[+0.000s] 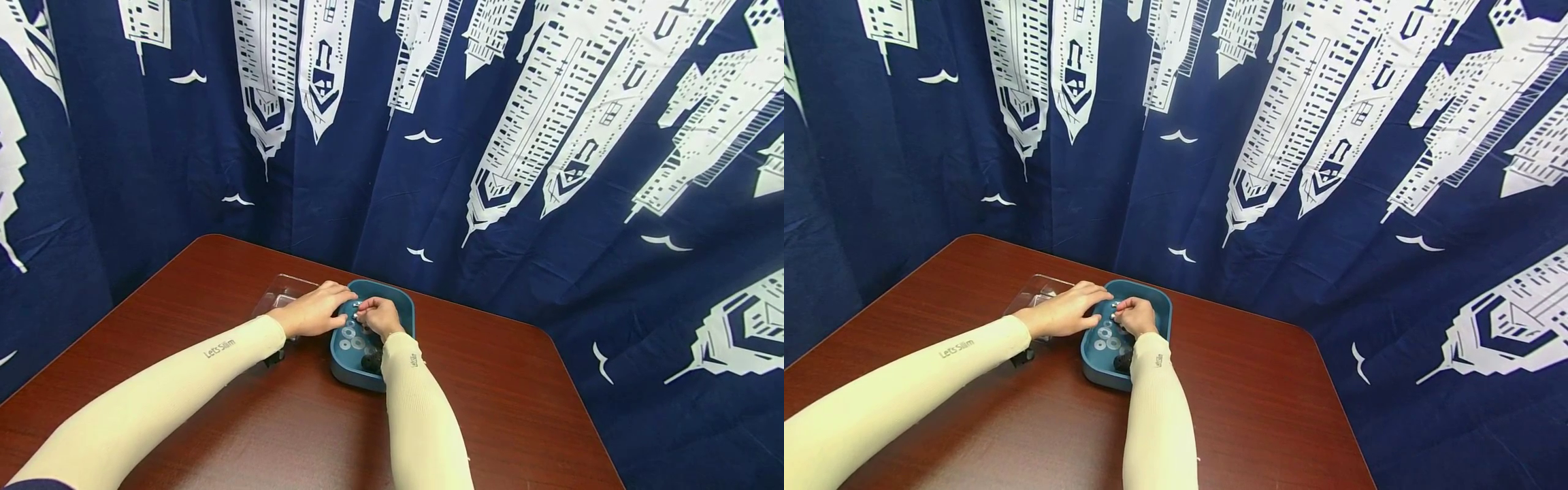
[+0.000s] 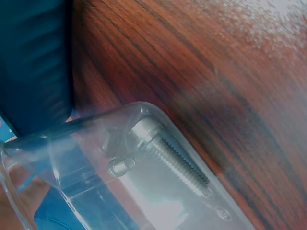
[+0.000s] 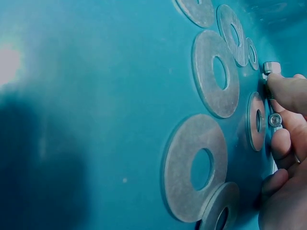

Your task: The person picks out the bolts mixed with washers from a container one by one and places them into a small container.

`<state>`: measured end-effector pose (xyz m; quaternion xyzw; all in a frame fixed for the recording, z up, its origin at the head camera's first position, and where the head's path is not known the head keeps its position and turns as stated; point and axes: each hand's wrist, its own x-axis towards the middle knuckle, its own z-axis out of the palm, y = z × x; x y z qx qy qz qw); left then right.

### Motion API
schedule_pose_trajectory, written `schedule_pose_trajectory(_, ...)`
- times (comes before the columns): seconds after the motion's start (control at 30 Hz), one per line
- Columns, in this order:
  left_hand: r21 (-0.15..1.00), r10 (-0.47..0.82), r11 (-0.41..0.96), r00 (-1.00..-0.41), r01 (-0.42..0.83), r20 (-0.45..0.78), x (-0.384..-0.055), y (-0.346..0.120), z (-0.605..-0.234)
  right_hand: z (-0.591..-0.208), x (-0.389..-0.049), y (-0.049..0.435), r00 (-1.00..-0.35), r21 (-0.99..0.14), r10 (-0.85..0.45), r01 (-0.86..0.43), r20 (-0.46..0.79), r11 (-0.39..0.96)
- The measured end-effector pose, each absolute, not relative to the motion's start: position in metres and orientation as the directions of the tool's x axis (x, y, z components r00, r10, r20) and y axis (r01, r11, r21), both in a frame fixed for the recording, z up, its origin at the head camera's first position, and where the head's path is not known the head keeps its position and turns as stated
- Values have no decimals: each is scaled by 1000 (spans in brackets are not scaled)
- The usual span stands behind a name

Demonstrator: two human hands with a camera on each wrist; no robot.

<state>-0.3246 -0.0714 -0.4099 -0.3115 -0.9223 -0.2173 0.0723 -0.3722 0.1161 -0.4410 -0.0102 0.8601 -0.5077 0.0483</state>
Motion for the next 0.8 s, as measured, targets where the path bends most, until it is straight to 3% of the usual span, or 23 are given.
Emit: schedule_pose_trajectory(0.8, 325, 558, 714, -784, 620, 272, -321, -72, -403, -430, -372, 123, -993, -885, -94, 21, -73, 464)
